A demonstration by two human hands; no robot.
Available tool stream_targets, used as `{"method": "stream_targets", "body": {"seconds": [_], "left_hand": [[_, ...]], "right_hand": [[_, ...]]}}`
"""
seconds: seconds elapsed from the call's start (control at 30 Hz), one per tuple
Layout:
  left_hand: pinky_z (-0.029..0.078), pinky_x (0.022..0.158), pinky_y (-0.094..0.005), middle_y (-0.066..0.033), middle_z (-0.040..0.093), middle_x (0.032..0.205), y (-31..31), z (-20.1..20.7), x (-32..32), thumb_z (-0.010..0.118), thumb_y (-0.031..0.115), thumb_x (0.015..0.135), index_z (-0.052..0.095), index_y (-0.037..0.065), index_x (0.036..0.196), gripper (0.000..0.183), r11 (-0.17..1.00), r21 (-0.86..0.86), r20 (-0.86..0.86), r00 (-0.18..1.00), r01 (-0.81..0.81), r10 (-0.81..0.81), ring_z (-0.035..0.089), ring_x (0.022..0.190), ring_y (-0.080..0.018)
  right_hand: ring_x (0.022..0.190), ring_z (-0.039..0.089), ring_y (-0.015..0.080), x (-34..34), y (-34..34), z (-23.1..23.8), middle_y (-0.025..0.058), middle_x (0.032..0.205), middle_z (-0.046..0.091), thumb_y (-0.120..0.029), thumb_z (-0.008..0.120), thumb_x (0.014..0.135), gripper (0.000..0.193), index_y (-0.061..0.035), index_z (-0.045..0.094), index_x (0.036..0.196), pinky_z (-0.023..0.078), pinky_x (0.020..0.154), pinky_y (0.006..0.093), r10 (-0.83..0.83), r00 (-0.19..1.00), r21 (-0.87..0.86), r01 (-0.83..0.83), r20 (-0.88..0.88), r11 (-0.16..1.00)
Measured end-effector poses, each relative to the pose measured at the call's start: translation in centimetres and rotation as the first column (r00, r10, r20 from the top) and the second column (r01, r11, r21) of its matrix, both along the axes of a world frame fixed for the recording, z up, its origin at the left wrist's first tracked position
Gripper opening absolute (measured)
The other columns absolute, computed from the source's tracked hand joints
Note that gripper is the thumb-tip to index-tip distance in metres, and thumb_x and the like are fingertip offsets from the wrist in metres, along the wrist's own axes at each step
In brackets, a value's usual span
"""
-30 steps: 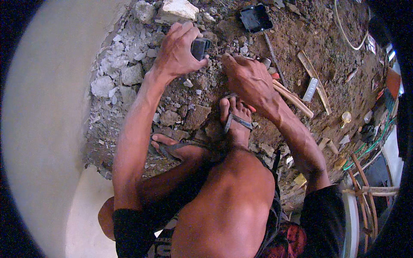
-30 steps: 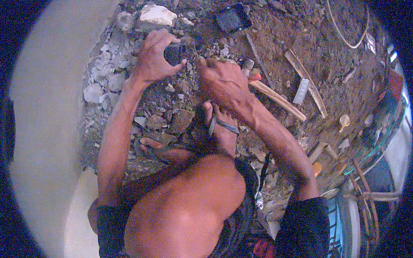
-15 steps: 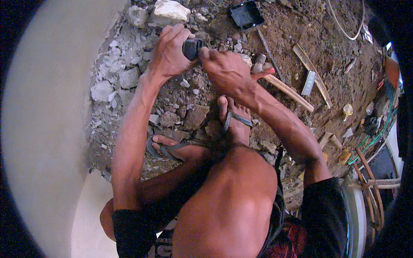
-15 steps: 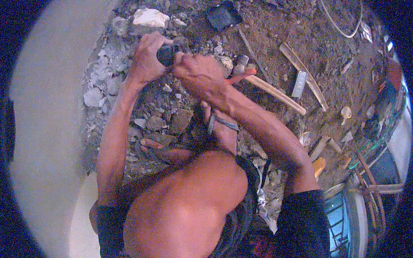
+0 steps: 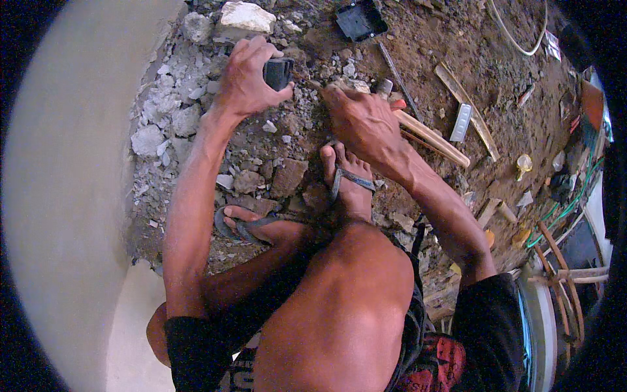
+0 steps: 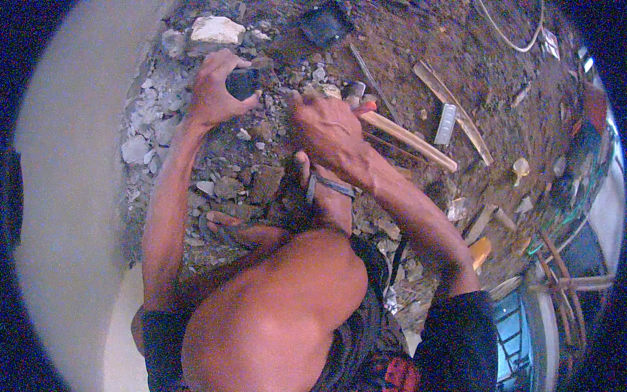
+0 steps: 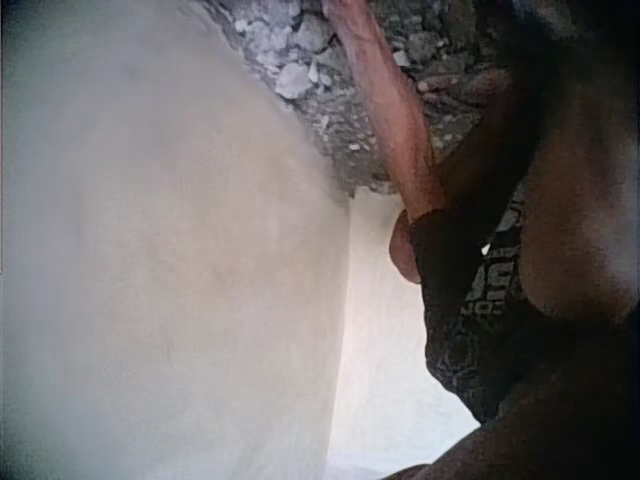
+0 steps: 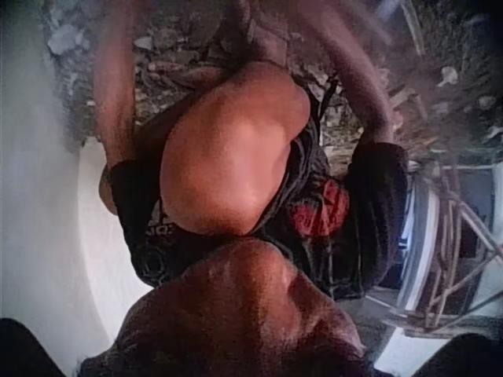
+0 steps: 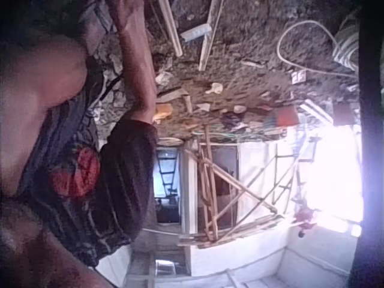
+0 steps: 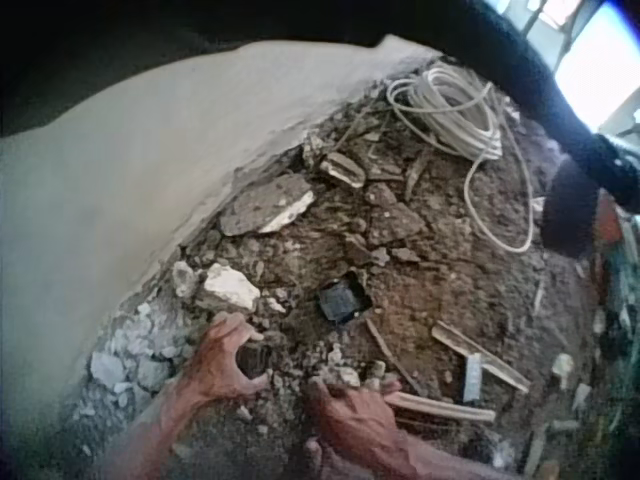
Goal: The person uses a hammer and chisel to break a hole in a wall, then picks up a black electrical box and uses pliers to cut and modify its sides. The person continues to adjust the box with pliers while sitting on the floor.
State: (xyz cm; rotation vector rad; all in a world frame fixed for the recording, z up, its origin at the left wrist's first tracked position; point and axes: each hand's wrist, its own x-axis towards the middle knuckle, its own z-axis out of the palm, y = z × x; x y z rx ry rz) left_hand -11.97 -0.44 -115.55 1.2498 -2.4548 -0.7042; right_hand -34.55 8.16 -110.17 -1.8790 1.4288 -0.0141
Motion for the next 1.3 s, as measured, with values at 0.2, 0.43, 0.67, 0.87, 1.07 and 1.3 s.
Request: {"method": "stream_targets", "body": {"seconds": [0.2,0.43,0.67,0.87,1.07,1.3], "left_hand": [[0.048,0.084,-0.0423,-0.0109,0.057,0.093,0.1,0.2,0.0,0.083,0.026,0.060,0.061,0.005,0.092,0.044,1.000,-0.009,-0.012,1.000,0.008,-0.008,0.055,0.090,-0.0322],[0.048,0.084,-0.0426,-0.0109,0.057,0.093,0.2,0.3,0.0,0.084,0.026,0.060,0.061,0.005,0.092,0.045,1.000,-0.024,0.001,1.000,0.001,-0.001,0.055,0.091,-0.0322],[0.048,0.086,-0.0427,-0.0120,0.057,0.093,0.4,0.0,0.0,0.084,0.026,0.060,0.061,0.005,0.091,0.044,1.000,0.013,-0.039,0.999,-0.013,0.014,0.056,0.094,-0.0331],[0.045,0.098,-0.0446,-0.0130,0.063,0.102,0.3,0.4,-0.1,0.086,0.030,0.061,0.064,0.007,0.102,0.051,0.996,0.082,0.061,0.998,-0.020,0.015,0.058,0.105,-0.0352],[0.046,0.094,-0.0437,-0.0121,0.062,0.100,0.4,0.2,0.4,0.086,0.033,0.061,0.063,0.007,0.099,0.051,0.998,0.063,0.036,0.999,-0.021,0.019,0.058,0.101,-0.0345],[0.048,0.086,-0.0428,-0.0116,0.060,0.095,0.1,0.1,0.0,0.085,0.028,0.058,0.062,0.005,0.091,0.047,1.000,-0.017,-0.005,1.000,-0.011,0.011,0.056,0.093,-0.0331]], "right_hand": [[0.063,0.062,0.0427,0.0,0.8,-0.9,0.0208,0.077,0.063,-0.013,0.056,0.088,0.018,-0.0071,0.059,0.104,0.048,0.054,0.0511,-0.067,0.994,-0.095,0.075,0.081,0.993],[0.064,0.063,0.0417,0.4,0.6,-2.5,0.0195,0.078,0.063,-0.011,0.057,0.084,0.025,-0.0039,0.056,0.108,0.049,0.053,0.0503,-0.021,0.998,-0.108,0.027,0.056,0.994],[0.064,0.063,0.0411,3.4,-2.1,-2.7,0.0204,0.081,0.063,-0.008,0.056,0.084,0.028,-0.0019,0.054,0.112,0.050,0.054,0.0498,0.068,0.997,-0.020,-0.067,0.039,0.998],[0.071,0.065,0.0408,0.6,-0.9,-1.0,0.0217,0.082,0.062,-0.009,0.056,0.086,0.033,0.0002,0.052,0.118,0.052,0.057,0.0502,0.052,0.996,-0.082,-0.047,0.070,0.996],[0.073,0.066,0.0430,1.1,-0.7,-1.9,0.0222,0.084,0.066,-0.020,0.052,0.090,0.026,-0.0033,0.052,0.110,0.054,0.062,0.0526,0.060,0.998,-0.008,-0.060,0.012,0.998],[0.074,0.065,0.0409,1.7,-1.4,-2.6,0.0193,0.082,0.063,-0.007,0.059,0.079,0.035,-0.0007,0.050,0.112,0.052,0.061,0.0497,0.137,0.990,-0.176,-0.129,0.033,0.976]]}}
